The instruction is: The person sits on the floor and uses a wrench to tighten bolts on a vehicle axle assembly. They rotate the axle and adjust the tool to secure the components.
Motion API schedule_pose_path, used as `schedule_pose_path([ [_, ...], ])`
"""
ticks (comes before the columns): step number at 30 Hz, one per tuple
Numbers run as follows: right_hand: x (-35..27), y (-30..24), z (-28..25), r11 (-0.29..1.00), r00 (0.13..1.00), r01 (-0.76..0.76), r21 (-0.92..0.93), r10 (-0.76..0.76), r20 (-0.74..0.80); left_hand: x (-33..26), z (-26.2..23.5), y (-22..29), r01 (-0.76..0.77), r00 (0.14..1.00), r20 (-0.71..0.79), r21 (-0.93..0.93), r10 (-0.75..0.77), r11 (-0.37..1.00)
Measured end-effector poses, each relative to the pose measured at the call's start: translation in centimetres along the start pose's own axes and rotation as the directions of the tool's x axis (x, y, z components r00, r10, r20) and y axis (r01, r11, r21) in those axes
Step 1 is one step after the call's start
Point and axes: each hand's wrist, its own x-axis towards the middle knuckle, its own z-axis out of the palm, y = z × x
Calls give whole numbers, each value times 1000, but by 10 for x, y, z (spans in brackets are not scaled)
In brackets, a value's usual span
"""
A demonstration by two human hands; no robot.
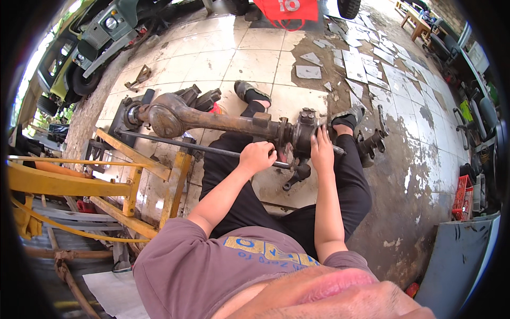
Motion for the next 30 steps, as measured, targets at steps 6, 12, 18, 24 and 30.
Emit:
schedule_pose_path([
  [6,-22,-9,11,992,1000,16,-124,-19,-19,-3,1,3,-19,999,-34,-21,18,1000],
  [12,-4,-8,2,988,1000,-23,-155,24,8,-1,-1,2,10,999,33,-18,-9,1000],
  [18,-3,-3,8,995,1000,9,-101,-11,-19,1,-2,2,-23,1000,3,6,23,1000],
  [24,-20,-13,15,988,996,42,-145,-53,-67,-4,0,1,3,1000,23,0,-3,1000],
  [30,-1,-2,0,998,1000,10,-55,-11,-22,-2,0,2,42,998,54,-25,-41,999],
])
